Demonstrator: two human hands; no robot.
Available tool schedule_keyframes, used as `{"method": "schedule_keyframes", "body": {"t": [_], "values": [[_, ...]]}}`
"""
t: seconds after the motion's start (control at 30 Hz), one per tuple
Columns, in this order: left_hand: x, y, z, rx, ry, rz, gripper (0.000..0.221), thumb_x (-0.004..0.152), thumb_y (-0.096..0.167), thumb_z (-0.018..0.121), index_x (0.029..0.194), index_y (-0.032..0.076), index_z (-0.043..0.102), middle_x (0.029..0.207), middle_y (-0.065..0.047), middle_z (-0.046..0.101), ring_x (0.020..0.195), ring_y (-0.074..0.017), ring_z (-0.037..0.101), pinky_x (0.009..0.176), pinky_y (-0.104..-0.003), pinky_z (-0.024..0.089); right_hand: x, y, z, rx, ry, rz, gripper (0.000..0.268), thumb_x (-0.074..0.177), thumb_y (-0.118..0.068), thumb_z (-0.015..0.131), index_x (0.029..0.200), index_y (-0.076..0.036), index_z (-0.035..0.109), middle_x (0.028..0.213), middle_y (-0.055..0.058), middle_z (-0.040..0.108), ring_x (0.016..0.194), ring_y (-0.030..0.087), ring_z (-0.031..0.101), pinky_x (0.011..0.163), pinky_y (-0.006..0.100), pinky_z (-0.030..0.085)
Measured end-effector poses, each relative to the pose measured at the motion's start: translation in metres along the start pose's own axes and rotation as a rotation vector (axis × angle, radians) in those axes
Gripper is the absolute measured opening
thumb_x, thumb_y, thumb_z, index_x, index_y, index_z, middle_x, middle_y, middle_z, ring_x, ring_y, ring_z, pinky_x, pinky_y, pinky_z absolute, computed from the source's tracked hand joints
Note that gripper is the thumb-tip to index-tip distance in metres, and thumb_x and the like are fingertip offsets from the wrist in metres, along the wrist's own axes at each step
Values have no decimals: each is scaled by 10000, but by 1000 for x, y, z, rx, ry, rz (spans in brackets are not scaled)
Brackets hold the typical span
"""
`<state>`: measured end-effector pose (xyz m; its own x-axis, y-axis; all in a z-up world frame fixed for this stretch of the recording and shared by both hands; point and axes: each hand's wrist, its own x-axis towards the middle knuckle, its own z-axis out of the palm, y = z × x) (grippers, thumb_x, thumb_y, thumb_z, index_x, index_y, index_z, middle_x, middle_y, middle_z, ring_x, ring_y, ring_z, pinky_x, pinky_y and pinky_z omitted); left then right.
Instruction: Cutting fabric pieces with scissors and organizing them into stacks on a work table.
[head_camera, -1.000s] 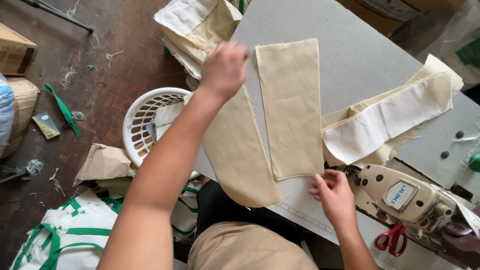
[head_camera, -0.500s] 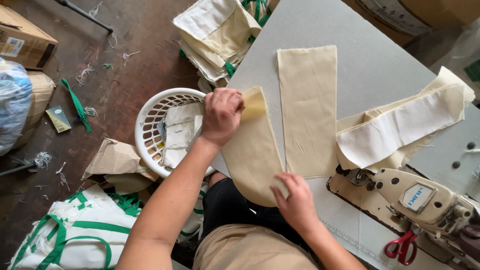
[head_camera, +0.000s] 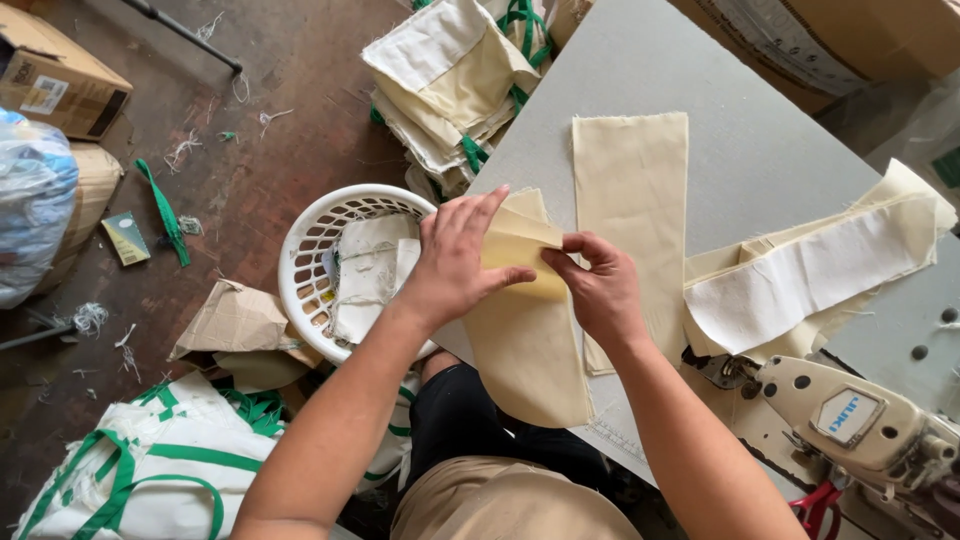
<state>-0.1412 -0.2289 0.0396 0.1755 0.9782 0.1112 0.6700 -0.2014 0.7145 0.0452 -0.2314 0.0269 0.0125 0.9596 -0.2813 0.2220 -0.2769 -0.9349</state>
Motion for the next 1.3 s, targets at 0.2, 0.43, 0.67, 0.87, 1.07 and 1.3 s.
{"method": "schedule_keyframes", "body": {"t": [0.2, 0.43, 0.67, 0.87, 1.07, 1.3], "values": [[19, -6, -20, -200, -254, -176, 777, 612, 569, 738, 1263, 234, 476, 1018, -6, 553, 1111, -223, 447, 989, -447, 243, -3, -3, 1, 117, -9, 12, 120, 745, -45, 736, 831, -109, 681, 712, -35, 630, 747, 18, 525, 792, 223, 470], [39, -22, -16, -260, -305, -54, 232, 681, 370, 767, 832, 236, 653, 778, 85, 607, 933, -129, 530, 884, -325, 331, 1, -16, 1, 253, -49, 41, 81, 808, -41, 674, 879, -44, 635, 650, -4, 607, 622, 43, 550, 631, 229, 521], [38, -44, -22, -261, -90, -242, 112, 761, 279, 698, 840, 201, 685, 772, -11, 660, 790, -177, 625, 768, -318, 488, -15, -18, -22, 388, -98, 15, 74, 778, 58, 644, 848, 46, 624, 674, 99, 584, 621, 111, 521, 627, 290, 501], [9, -92, 27, 197, -139, -274, 572, 604, 336, 794, 1086, 223, 507, 877, 47, 524, 898, -202, 559, 791, -416, 468, -31, -6, -42, 481, -241, -27, 71, 804, 93, 558, 853, 91, 609, 713, 141, 608, 670, 109, 533, 658, 286, 485], [3, -101, 38, 111, 37, -242, 149, 701, 319, 731, 733, 253, 601, 691, 74, 574, 766, -165, 612, 739, -325, 462, -28, -18, -34, 406, -348, -15, 44, 765, 81, 619, 805, 68, 632, 688, 110, 594, 673, 120, 554, 659, 288, 499], [0, -73, 12, 179, 69, 3, 83, 820, 363, 634, 847, 300, 681, 964, 67, 629, 900, -148, 575, 727, -309, 436, -2, -16, -15, 176, -290, 17, 72, 761, 24, 677, 800, 39, 618, 640, 52, 523, 609, 113, 485, 576, 254, 440]]}}
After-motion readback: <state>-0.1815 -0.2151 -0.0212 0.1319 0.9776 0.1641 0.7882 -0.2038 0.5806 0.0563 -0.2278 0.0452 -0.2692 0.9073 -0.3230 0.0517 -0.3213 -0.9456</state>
